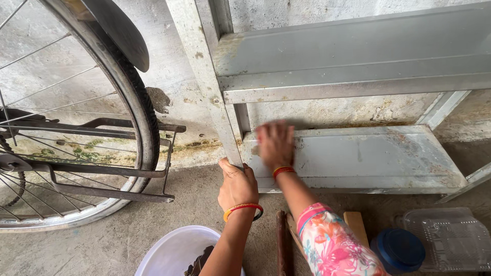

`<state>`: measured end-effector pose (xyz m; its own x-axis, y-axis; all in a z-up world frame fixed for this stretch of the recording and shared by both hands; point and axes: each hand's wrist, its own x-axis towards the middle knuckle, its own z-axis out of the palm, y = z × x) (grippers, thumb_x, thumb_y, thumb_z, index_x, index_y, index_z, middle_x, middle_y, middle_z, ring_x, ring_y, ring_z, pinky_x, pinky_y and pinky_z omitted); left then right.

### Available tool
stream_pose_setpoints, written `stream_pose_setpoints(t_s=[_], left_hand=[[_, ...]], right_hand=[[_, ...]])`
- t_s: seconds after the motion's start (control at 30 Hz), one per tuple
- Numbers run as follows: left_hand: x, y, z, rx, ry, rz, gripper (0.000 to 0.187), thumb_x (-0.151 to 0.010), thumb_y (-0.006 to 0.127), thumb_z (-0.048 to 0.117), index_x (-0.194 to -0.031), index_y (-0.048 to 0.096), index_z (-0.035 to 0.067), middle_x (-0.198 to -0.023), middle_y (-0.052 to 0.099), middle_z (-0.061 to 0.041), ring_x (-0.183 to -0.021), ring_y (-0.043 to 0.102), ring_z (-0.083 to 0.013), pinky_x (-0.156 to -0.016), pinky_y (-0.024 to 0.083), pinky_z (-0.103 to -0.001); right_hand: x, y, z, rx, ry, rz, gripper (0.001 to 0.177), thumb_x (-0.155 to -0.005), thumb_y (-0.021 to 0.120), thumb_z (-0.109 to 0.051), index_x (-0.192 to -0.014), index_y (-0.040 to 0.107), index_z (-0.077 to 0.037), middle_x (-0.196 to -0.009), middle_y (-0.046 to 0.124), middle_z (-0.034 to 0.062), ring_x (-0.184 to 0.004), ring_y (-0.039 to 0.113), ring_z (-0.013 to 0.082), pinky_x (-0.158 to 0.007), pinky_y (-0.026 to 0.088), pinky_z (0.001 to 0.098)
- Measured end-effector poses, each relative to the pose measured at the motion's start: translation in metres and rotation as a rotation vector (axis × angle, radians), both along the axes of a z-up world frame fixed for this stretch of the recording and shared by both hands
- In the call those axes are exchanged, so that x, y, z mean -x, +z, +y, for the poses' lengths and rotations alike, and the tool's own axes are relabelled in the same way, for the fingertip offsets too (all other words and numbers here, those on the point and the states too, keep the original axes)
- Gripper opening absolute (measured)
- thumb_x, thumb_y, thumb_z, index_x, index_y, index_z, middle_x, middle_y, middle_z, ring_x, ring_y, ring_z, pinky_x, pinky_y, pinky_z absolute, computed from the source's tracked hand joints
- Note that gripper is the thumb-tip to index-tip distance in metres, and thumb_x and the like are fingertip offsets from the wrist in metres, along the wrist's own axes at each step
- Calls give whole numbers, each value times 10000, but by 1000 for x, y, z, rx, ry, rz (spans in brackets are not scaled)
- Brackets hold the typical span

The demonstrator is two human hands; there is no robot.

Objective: The person wipes different parts of a metal shelf unit with a red cloth and handles metal brackets from a bucket.

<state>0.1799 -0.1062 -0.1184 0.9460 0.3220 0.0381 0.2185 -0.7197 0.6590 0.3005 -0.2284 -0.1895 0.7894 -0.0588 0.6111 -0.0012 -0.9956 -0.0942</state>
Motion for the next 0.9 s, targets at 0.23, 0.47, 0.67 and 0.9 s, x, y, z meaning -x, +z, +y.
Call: stream_pose_setpoints(t_s=[0.23, 0.47, 0.67, 0.9], left_hand=[[1, 0, -1, 19, 3, -7, 413, -960, 511, 400, -1248, 328, 168, -1187, 698, -164, -913, 689, -476, -791, 523, -584], [5, 3, -1, 24, -7, -1, 438, -998, 488, 407, -1311, 315, 154, -1217, 694, -183, -953, 686, -480, -821, 519, -576], [15, 6, -13, 144, -9, -32, 879, -939, 558, 295, -1565, -23, 89, -1556, 375, -214, -1029, 658, -484, -899, 507, -539], [34, -18, -44, 25, -46, -523, 913, -975, 577, 143, -1544, -57, -186, -1592, 59, -434, -1508, 179, -550, -1234, 241, -522]], right_hand=[[27, -6, 3, -236, 405, -47, 244, -1011, 550, -225, -1220, 623, -122, -1263, 637, 120, -1212, 589, 344, -1143, 413, 504], [48, 7, -59, -25, 94, -66, 393, -864, 607, -173, -1257, 604, -171, -1299, 592, 146, -1243, 539, 418, -1062, 320, 600], [84, 15, -82, -210, -96, 224, 339, -965, 504, -89, -1286, 576, -172, -1303, 594, 114, -1250, 560, 313, -1078, 451, 485], [105, 8, -19, -74, 485, -125, 357, -977, 556, -318, -1293, 557, -151, -1282, 580, 148, -1237, 546, 410, -1062, 434, 503]])
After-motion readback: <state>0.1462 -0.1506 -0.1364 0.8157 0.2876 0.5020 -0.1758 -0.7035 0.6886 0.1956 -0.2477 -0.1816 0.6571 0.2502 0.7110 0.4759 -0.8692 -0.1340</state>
